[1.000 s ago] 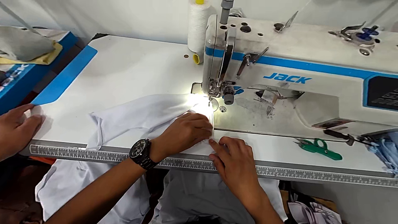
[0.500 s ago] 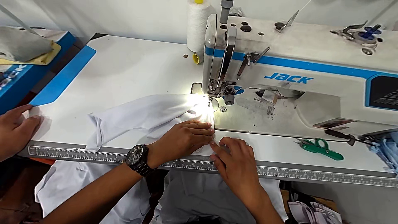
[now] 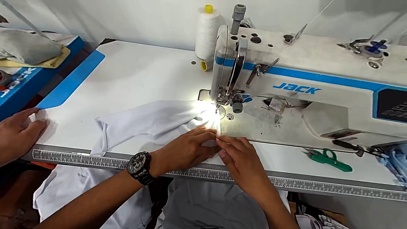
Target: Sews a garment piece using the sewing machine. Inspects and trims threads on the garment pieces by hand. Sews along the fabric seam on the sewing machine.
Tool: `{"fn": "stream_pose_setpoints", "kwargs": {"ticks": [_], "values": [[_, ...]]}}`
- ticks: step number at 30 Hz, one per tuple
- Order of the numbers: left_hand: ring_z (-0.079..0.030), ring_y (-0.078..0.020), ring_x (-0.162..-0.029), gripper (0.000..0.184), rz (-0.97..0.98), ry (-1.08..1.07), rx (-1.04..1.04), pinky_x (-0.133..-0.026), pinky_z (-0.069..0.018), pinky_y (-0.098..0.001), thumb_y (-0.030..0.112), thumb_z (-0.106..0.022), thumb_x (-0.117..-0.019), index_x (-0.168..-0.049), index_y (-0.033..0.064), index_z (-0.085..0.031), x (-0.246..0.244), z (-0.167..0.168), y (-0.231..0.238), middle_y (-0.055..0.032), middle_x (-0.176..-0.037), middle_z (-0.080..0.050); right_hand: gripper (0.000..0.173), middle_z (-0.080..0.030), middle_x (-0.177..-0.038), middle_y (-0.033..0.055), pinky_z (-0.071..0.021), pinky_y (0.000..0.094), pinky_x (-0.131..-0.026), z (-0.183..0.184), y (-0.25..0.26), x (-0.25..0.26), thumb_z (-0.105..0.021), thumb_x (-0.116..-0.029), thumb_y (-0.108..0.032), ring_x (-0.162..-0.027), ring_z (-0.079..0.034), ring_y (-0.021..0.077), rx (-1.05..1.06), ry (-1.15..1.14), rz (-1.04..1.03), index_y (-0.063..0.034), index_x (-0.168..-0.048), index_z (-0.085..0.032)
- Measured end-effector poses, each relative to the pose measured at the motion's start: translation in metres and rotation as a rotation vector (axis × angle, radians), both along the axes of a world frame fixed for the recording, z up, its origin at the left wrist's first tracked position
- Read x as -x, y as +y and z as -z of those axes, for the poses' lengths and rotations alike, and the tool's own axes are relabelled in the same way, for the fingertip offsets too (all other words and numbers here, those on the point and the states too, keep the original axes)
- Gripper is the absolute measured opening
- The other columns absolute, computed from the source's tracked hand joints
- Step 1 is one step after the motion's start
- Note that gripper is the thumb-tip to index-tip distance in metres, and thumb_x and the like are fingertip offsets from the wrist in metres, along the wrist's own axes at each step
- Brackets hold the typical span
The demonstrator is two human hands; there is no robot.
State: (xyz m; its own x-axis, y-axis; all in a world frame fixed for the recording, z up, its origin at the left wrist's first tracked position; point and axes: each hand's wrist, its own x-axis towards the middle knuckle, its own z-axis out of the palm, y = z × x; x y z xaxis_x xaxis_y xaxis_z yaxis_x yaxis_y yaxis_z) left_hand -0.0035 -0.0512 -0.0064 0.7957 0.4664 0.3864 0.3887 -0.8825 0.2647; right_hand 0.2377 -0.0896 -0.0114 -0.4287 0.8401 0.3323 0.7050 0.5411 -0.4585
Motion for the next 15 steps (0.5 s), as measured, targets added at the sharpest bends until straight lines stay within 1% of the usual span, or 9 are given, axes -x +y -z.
{"fn": "stream_pose_setpoints", "kwargs": {"ticks": [2,3,5,6,8,9,11,13,15], "values": [[-0.049,-0.0255,-0.141,0.029,0.021,-0.017,0.082,-0.122,-0.0364,-0.0457,0.036,-0.055,-0.104,-0.108,0.0195,-0.08,0.004,-0.003,0.0,-0.0069,-0.131,-0.067,0.045,-0.063,-0.138,-0.0102,-0.0476,0.0396,-0.089,0.003,-0.002,0.0,-0.041,-0.1076,-0.049,-0.116,-0.058,0.0167,-0.048,-0.046,0.005,-0.0246,-0.129,-0.072],[-0.05,-0.0223,-0.14,0.032,0.018,-0.03,0.143,-0.122,-0.0375,-0.0432,0.039,-0.055,-0.1037,-0.108,0.0201,-0.08,0.006,-0.008,0.001,-0.0043,-0.13,-0.068,0.045,-0.063,-0.139,-0.0106,-0.0477,0.0396,-0.088,0.005,-0.003,0.0,-0.042,-0.1071,-0.05,-0.115,-0.059,0.0168,-0.081,-0.071,0.007,-0.0249,-0.128,-0.073],[-0.058,-0.0146,-0.131,0.033,-0.028,-0.066,0.235,-0.112,-0.0481,-0.035,0.039,-0.055,-0.1035,-0.107,0.0159,-0.079,0.006,-0.023,0.009,-0.0009,-0.124,-0.07,0.045,-0.062,-0.141,-0.0114,-0.0465,0.0389,-0.087,0.006,-0.004,0.001,-0.042,-0.1069,-0.05,-0.112,-0.059,0.0163,-0.112,-0.094,0.009,-0.025,-0.127,-0.073],[-0.063,-0.0139,-0.123,0.033,-0.085,-0.087,0.239,-0.105,-0.0531,-0.0341,0.035,-0.055,-0.1031,-0.109,0.0116,-0.077,0.002,-0.029,0.014,-0.0031,-0.122,-0.07,0.045,-0.062,-0.141,-0.0113,-0.0463,0.0389,-0.087,0.006,-0.004,0.002,-0.043,-0.1068,-0.051,-0.111,-0.059,0.0163,-0.116,-0.098,0.007,-0.0248,-0.126,-0.073],[-0.066,-0.0187,-0.117,0.033,-0.247,-0.102,0.201,-0.099,-0.0559,-0.0381,0.031,-0.059,-0.1016,-0.118,0.0054,-0.072,-0.01,-0.031,0.025,-0.0088,-0.124,-0.069,0.045,-0.063,-0.139,-0.0105,-0.0464,0.039,-0.088,0.007,-0.005,0.004,-0.043,-0.1062,-0.052,-0.112,-0.059,0.0163,-0.121,-0.108,-0.001,-0.0242,-0.125,-0.074],[-0.065,-0.0216,-0.118,0.04,-0.319,-0.071,0.186,-0.099,-0.0551,-0.0408,0.036,-0.062,-0.1003,-0.124,0.0046,-0.068,-0.014,-0.028,0.031,-0.0107,-0.127,-0.067,0.046,-0.064,-0.138,-0.0094,-0.0469,0.0393,-0.088,0.007,-0.005,0.007,-0.043,-0.1062,-0.052,-0.112,-0.06,0.0167,-0.129,-0.118,-0.008,-0.0236,-0.125,-0.074],[-0.057,-0.0238,-0.131,0.06,-0.377,0.02,0.153,-0.111,-0.0465,-0.0423,0.052,-0.06,-0.0971,-0.133,0.0044,-0.064,-0.013,-0.015,0.04,-0.0113,-0.14,-0.06,0.048,-0.065,-0.136,-0.0086,-0.0482,0.0392,-0.088,0.008,-0.005,0.01,-0.042,-0.1063,-0.053,-0.11,-0.061,0.0171,-0.148,-0.143,-0.011,-0.0228,-0.126,-0.074],[-0.05,-0.0223,-0.14,0.068,-0.349,0.047,0.09,-0.119,-0.0384,-0.0417,0.061,-0.055,-0.0962,-0.136,0.0056,-0.062,-0.002,-0.003,0.044,-0.0097,-0.147,-0.056,0.047,-0.064,-0.138,-0.0101,-0.0481,0.0379,-0.087,0.009,-0.005,0.01,-0.042,-0.1062,-0.053,-0.109,-0.062,0.0158,-0.164,-0.161,-0.008,-0.0239,-0.127,-0.073],[-0.047,-0.0202,-0.142,0.074,-0.321,0.051,0.065,-0.12,-0.0366,-0.0411,0.064,-0.053,-0.095,-0.14,0.0071,-0.06,0.007,0.003,0.045,-0.0084,-0.15,-0.054,0.048,-0.064,-0.14,-0.0109,-0.0475,0.038,-0.087,0.009,-0.005,0.009,-0.041,-0.1064,-0.053,-0.108,-0.062,0.0155,-0.17,-0.18,-0.003,-0.0253,-0.13,-0.072]]}}
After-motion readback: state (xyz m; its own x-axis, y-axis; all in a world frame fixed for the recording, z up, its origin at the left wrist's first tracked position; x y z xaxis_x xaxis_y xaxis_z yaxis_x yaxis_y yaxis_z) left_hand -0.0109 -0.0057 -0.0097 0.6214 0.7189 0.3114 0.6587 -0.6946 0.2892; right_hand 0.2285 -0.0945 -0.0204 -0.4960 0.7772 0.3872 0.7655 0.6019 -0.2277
